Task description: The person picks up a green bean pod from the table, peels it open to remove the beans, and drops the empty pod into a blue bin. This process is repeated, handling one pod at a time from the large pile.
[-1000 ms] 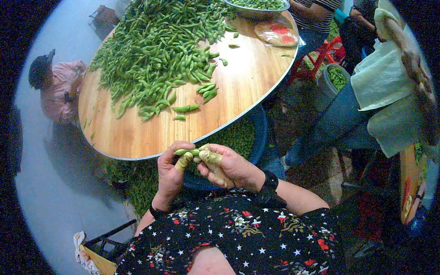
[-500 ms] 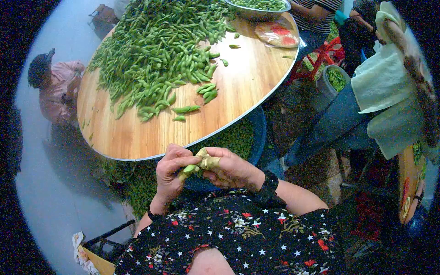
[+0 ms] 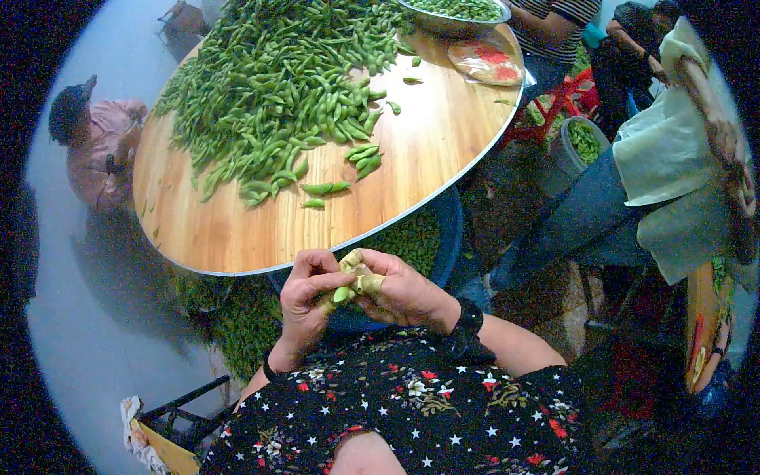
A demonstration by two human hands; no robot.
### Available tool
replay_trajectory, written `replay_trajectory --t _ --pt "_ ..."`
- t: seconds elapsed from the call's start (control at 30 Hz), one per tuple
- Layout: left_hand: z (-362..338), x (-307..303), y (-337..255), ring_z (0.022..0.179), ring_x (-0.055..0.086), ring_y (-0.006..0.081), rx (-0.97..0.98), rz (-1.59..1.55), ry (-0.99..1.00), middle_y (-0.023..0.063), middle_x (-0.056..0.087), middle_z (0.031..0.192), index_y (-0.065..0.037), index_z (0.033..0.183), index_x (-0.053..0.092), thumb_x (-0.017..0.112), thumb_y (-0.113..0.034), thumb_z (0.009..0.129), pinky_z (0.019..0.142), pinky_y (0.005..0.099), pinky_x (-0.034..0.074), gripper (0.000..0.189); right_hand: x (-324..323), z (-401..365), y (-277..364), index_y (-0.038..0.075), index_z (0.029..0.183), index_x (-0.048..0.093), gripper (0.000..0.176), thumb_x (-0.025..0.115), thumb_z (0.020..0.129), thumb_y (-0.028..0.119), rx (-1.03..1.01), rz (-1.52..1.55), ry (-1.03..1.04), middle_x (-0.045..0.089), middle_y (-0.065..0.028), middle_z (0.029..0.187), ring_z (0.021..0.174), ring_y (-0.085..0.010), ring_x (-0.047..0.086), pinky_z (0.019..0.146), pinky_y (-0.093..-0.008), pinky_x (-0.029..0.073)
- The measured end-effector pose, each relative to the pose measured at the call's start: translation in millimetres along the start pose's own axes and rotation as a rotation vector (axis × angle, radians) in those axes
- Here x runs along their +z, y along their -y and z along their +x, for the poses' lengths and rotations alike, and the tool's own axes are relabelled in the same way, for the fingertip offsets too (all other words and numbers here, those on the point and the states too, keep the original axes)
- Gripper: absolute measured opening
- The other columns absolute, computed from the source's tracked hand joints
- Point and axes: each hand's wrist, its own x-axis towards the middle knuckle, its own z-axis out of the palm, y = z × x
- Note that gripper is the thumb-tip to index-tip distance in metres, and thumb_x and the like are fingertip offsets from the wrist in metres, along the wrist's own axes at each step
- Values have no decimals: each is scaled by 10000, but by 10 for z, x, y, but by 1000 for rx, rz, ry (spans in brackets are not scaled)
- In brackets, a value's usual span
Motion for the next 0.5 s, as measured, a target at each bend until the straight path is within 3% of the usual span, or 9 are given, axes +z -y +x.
replay_trajectory --t 0.13,0.17,0.2,0.23,0.27,0.33,0.37,0.43,0.5 --pt "-48 2 37 951 533 208 -27 41 4 61 571 973 -125 975 721 705 28 710 781 295 459 307 -135 64 -43 97 968 560 95 528 893 146 -119 -230 41 525 61 725 569 -41 470 489 -214 372" --pt "-21 -23 20 951 533 208 -26 41 6 61 571 973 -125 975 721 705 28 710 781 295 459 307 -186 98 -56 72 985 552 122 529 885 140 -215 -462 63 529 42 726 600 -54 490 519 -230 395" --pt "49 -56 -30 949 554 197 76 143 34 82 592 983 -96 959 706 696 -10 749 790 298 465 227 -228 127 -68 48 1001 543 152 530 877 134 -312 -696 85 533 23 728 632 -66 511 549 -246 418" --pt "85 -75 -58 946 574 187 178 245 60 103 612 993 -68 942 690 686 -48 788 799 301 471 156 -259 153 -88 48 1001 543 152 530 877 134 -313 -698 85 533 23 728 632 -66 511 549 -246 418" --pt "39 -76 -71 946 574 187 178 244 58 103 612 993 -68 942 690 686 -48 788 799 301 471 156 -279 171 -115 28 1027 533 181 525 875 126 -304 -844 58 561 -29 747 677 -127 557 596 -290 444" --pt "-50 -63 -135 903 614 198 -183 8 108 116 647 994 -31 959 661 656 -73 828 789 314 486 138 -271 178 -85 9 1053 524 211 520 873 119 -292 -1001 41 589 -82 766 721 -188 604 643 -334 470" --pt "-34 -75 -173 823 633 230 -178 69 101 120 648 938 -4 1002 631 605 -65 857 759 316 494 160 -251 162 -42 0 1068 522 224 516 877 116 -250 -1095 -12 605 -136 810 784 -261 618 690 -376 476" --pt "-11 -143 -146 821 630 252 -153 185 101 130 642 930 -6 1013 624 584 -60 865 751 322 493 163 -252 129 -19 -20 1124 505 265 500 889 103 -258 -1179 -36 624 -244 956 938 -422 596 790 -470 472" --pt "-10 -218 -131 792 615 302 -121 304 145 160 611 882 -2 1012 604 542 -41 873 714 344 488 157 -210 48 47 -22 1142 493 278 495 893 101 -350 -1194 -25 622 -249 975 949 -414 599 794 -467 475"
